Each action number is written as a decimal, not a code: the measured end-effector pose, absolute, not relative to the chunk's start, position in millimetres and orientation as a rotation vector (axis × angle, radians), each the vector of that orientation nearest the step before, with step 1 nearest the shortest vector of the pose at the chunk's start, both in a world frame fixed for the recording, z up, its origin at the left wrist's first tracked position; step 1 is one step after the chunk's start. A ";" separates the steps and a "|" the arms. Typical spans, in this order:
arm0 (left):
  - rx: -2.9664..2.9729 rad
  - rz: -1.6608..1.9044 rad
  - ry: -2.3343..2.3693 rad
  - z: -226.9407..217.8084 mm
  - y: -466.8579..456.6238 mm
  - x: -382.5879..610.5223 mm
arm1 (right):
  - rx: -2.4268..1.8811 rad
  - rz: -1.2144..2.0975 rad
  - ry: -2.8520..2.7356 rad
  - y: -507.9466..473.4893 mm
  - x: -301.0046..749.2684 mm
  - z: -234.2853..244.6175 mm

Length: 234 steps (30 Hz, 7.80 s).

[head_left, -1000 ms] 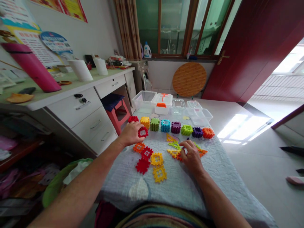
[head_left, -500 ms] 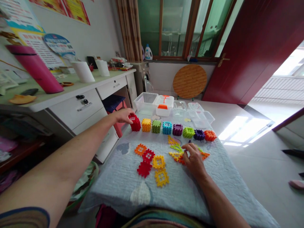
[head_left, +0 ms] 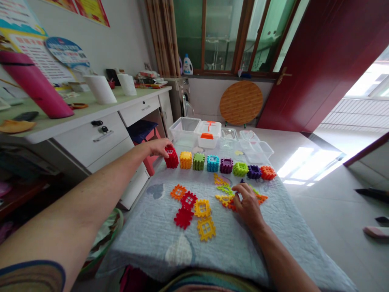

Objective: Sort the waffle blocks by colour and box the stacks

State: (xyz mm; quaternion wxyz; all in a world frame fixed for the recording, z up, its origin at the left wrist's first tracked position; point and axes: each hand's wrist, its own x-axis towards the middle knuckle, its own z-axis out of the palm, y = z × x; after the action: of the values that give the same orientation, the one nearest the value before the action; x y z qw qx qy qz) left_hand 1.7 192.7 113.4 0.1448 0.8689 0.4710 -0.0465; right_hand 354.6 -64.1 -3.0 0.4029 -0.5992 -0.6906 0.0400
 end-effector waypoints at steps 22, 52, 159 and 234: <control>2.727 0.047 0.893 53.8 27.3 21.8 | -1.478 0.079 -1.754 -65.3 352.5 -0.2; 2.373 0.476 1.089 43.5 23.5 83.4 | -1.513 0.125 -1.754 -66.2 354.1 1.9; 2.198 0.647 1.149 15.6 -0.7 52.2 | -1.355 0.235 -2.220 -78.2 331.6 12.2; 2.400 0.113 1.170 51.9 -0.2 34.2 | -1.421 0.168 -2.054 -77.4 334.7 2.9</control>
State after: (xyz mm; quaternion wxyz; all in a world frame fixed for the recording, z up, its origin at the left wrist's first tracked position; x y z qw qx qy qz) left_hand 34.2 -0.2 51.9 0.2322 0.8735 0.4259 0.0411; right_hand 334.7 -77.4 2.9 0.3137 -0.5389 -0.7792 0.0636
